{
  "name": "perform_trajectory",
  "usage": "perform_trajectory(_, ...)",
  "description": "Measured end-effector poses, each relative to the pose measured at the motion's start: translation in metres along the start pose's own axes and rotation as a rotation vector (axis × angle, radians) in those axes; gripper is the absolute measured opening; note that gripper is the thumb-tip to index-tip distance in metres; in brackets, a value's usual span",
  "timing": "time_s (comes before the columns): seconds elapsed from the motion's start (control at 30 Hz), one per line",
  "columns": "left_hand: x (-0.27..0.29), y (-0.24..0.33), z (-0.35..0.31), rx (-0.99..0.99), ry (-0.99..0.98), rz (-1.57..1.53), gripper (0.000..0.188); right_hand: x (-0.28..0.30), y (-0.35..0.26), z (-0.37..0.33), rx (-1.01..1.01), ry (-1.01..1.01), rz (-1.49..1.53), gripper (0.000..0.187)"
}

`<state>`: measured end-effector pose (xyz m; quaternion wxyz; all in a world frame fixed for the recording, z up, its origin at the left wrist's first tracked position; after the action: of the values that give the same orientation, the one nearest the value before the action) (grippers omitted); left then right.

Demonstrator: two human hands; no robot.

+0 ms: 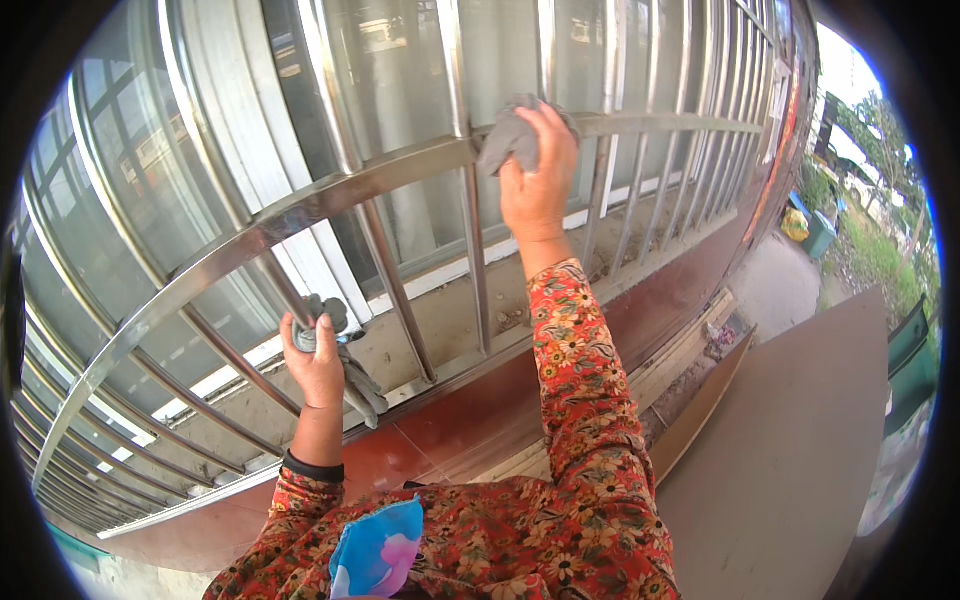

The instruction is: The person washes a grey cloth in a red basin of water, then wrings it out. They proceed to wipe the metal bars of a gate or railing with the damp cloth, cleaning multiple vertical and horizontal bars.

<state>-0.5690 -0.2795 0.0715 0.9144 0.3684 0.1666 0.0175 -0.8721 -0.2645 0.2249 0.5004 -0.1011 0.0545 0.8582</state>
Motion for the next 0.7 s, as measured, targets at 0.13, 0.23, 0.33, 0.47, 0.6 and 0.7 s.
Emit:
perform_trajectory(0.13,0.004,-0.005,-0.003,0.103,-0.051,-0.001,0.032,-0.017,-0.04,0.003,-0.035,0.015,-0.004,0.05)
perform_trajectory(0.23,0.006,-0.011,-0.007,0.078,-0.096,0.039,0.031,-0.023,-0.069,-0.014,0.089,-0.051,-0.004,0.053)
perform_trajectory(0.33,0.009,-0.017,-0.008,-0.074,-0.124,0.12,0.03,-0.015,-0.068,-0.017,0.107,-0.169,-0.056,0.052)
perform_trajectory(0.47,0.009,-0.025,-0.009,0.006,-0.126,0.06,0.031,-0.007,-0.052,0.005,-0.064,-0.135,-0.117,0.052)
perform_trajectory(0.6,0.008,-0.02,-0.009,-0.008,-0.09,0.053,0.033,-0.012,-0.062,0.031,-0.214,-0.238,-0.141,0.06)
perform_trajectory(0.7,0.009,-0.01,-0.008,-0.057,-0.082,0.084,0.032,-0.018,-0.066,0.05,-0.424,-0.317,-0.141,0.067)
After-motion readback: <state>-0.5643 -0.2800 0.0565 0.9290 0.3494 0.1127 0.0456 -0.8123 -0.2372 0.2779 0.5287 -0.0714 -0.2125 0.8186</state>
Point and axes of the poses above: each hand's wrist, its own z-axis towards the middle knuckle, its own x-axis out of the back of the hand, y = z × x, the point moved 1 cm from there along z, towards the middle knuckle, and after that the axes turned 2 degrees about y, right-handed, at the moved point
